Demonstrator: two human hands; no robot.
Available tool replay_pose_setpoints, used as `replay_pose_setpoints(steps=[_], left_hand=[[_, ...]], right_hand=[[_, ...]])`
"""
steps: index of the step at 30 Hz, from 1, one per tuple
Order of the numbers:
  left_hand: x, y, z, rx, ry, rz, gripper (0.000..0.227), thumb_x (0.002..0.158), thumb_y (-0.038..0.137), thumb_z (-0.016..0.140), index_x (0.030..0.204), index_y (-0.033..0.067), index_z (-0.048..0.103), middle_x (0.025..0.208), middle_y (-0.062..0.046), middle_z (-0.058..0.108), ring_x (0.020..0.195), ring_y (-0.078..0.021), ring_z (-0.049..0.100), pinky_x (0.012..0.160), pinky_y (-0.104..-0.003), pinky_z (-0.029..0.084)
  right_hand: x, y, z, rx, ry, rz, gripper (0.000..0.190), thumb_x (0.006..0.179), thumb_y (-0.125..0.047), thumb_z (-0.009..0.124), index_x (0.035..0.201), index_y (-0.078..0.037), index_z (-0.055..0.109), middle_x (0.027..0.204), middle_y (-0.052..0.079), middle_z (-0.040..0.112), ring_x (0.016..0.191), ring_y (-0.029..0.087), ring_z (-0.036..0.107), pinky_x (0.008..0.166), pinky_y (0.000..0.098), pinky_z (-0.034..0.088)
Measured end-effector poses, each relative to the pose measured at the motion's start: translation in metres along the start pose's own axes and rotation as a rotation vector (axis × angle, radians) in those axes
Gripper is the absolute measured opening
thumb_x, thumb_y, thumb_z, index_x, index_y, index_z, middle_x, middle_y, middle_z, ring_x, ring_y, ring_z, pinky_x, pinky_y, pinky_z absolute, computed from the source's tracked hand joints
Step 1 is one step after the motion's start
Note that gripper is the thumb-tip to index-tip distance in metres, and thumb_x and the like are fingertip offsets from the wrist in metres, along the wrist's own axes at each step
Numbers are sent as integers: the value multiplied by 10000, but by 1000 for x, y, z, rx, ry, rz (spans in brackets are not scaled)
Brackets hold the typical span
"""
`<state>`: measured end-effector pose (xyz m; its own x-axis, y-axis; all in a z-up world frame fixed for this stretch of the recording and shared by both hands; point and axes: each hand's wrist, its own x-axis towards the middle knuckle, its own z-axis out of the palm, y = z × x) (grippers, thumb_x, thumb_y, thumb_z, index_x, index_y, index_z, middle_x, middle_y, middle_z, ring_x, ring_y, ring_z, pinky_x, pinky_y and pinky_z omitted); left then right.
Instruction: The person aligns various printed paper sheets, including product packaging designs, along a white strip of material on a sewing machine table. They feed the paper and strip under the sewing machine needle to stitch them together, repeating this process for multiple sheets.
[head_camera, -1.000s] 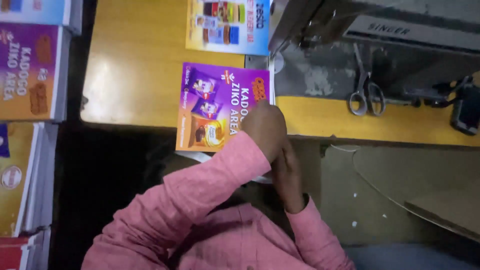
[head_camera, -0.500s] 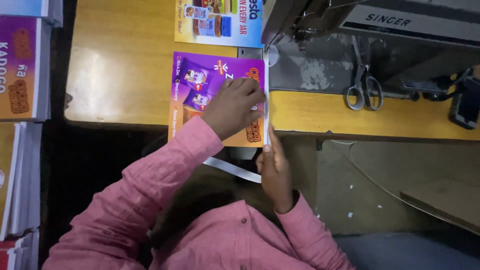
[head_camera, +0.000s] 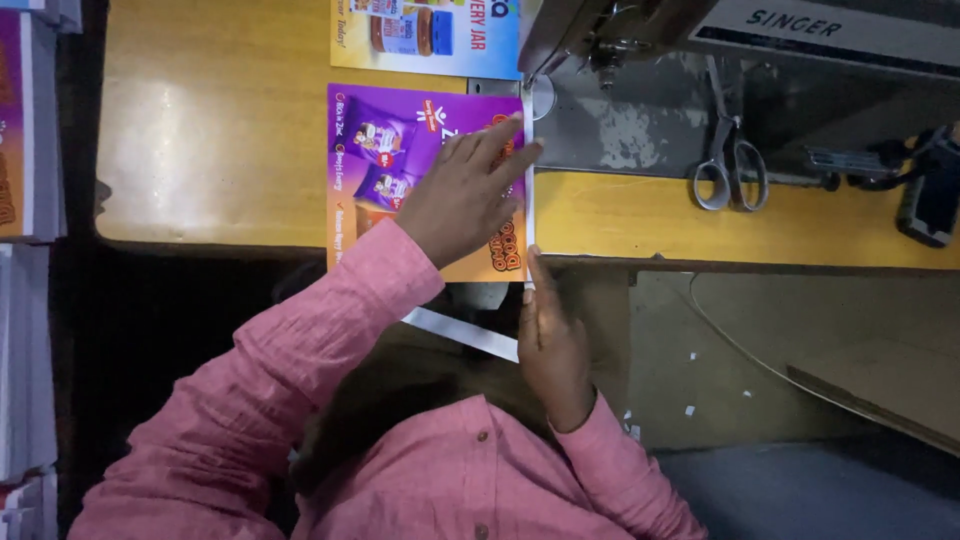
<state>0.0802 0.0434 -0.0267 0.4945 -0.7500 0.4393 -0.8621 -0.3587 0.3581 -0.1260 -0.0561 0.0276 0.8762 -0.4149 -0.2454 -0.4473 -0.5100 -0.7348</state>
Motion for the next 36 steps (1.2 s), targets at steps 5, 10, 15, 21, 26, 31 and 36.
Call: replay_pose_setpoints(steps=[5, 10, 15, 21, 26, 31, 36], left_hand=[[-1, -7, 14, 70, 30, 49, 547, 1072, 632, 591, 1333, 170, 726, 1369, -63, 658, 1327, -316, 562, 1104, -507, 425], [2, -8, 14, 48, -29, 26, 579, 1004, 661, 692, 1320, 177, 728, 1408, -87, 670, 1348, -353, 584, 1095, -550, 446], [10, -15, 10, 59, -11, 46, 572, 975, 650, 745, 1284, 169, 750, 1380, -100, 679, 1325, -368, 586, 1081, -579, 474], [22, -11, -6, 105, -95, 39, 387, 961, 473, 785, 1167, 145, 781, 1394, -66, 678, 1337, -334, 515, 1049, -544, 457], [6, 2, -14, 133, -195, 198, 256, 1037, 394, 685, 1123, 163, 754, 1359, -94, 687, 1306, -352, 600, 1051, -563, 512], [3, 1, -22, 85, -208, 226, 148, 1034, 270, 659, 1117, 220, 771, 1334, -55, 718, 1255, -296, 604, 990, -498, 509], [16, -16, -20, 67, -191, 227, 199, 1035, 209, 651, 1161, 211, 805, 1304, -52, 719, 1238, -295, 630, 963, -508, 532]], right_hand=[[1, 19, 5, -237, 66, -91, 591, 1086, -232, 469, 1640, -437, 451, 842, 284, 791, 823, 527, 757, 715, 630, 582], [-4, 16, 3, -212, 91, -141, 576, 1049, -182, 509, 1596, -361, 525, 923, 265, 806, 863, 530, 757, 713, 639, 597], [1, 18, 3, -175, 134, -188, 559, 1052, -148, 545, 1580, -330, 575, 962, 269, 806, 871, 500, 769, 701, 589, 627], [23, 38, 2, -202, 79, -323, 600, 1063, -52, 483, 1649, -177, 468, 692, 174, 580, 523, 335, 485, 553, 486, 374], [36, 25, -2, -261, 63, -256, 545, 1057, -111, 459, 1594, -150, 545, 713, 165, 693, 524, 343, 594, 531, 480, 417], [52, -10, -20, -479, 122, -404, 504, 1029, -71, 513, 1515, -135, 632, 653, 149, 651, 506, 311, 575, 513, 461, 419], [76, -23, -22, -494, 44, -226, 472, 1031, -211, 476, 1462, -227, 668, 791, 249, 740, 643, 514, 660, 543, 624, 453]])
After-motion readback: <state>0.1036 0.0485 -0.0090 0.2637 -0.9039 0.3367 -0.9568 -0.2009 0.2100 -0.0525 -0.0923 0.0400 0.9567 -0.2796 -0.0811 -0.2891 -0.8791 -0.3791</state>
